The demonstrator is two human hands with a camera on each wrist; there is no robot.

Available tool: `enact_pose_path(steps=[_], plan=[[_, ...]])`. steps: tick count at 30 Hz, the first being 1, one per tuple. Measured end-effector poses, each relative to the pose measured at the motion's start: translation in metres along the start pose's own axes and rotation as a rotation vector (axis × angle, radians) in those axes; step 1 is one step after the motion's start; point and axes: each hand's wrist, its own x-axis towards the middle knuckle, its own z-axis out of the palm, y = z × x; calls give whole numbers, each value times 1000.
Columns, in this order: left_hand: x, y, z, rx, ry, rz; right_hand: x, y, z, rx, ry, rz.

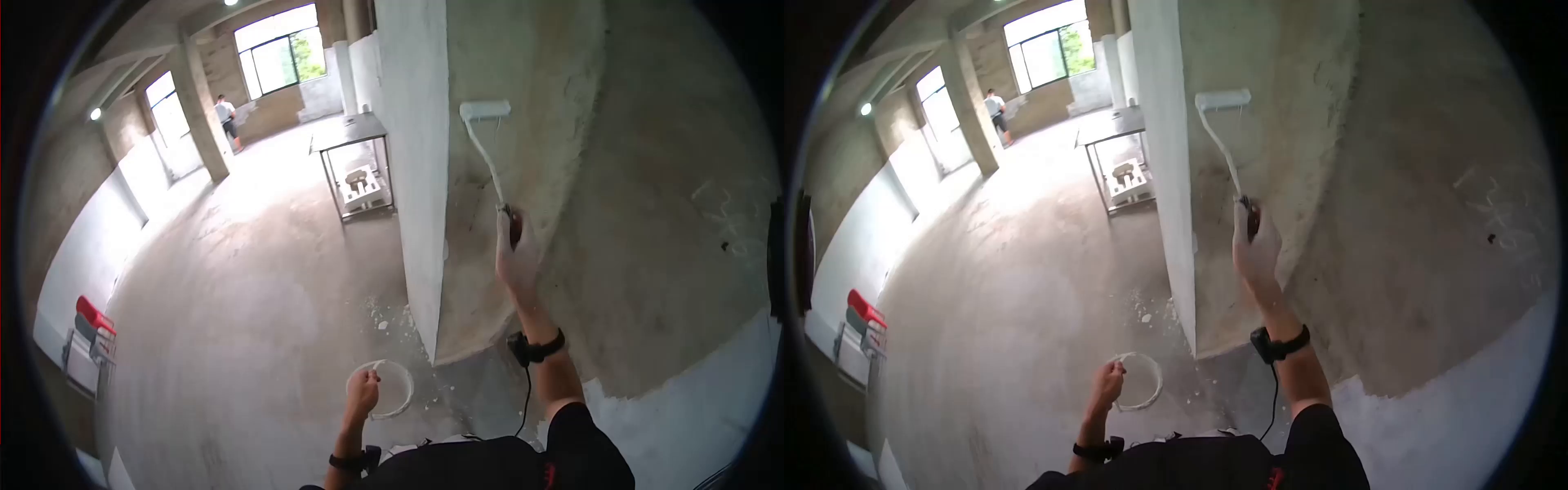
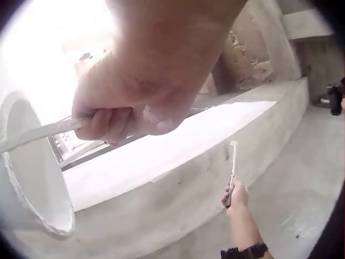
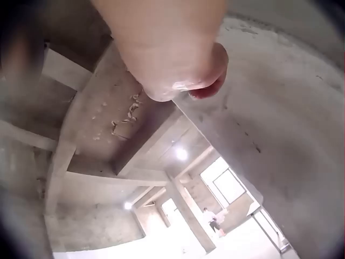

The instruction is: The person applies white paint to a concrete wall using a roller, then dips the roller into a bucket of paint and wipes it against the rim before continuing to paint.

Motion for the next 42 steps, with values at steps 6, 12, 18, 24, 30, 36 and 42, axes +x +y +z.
enact_pose_path(steps=[6,12,18,24,30,36,42], plan=[[15,-9,-70,102,-51,111,57,-48,33,-126,92,81],[39,-18,-92,93,-52,74,121,-103,54,-85,233,-134],[49,-23,-105,97,-70,64,160,-123,69,5,159,-249],[60,-26,-110,113,-126,49,125,-101,69,9,102,-206],[72,-41,-102,113,-161,63,62,-38,58,-36,112,-81],[71,-36,-98,138,-177,129,-5,19,46,-96,113,96],[76,-45,-90,96,-158,138,-66,41,37,-171,18,268]])
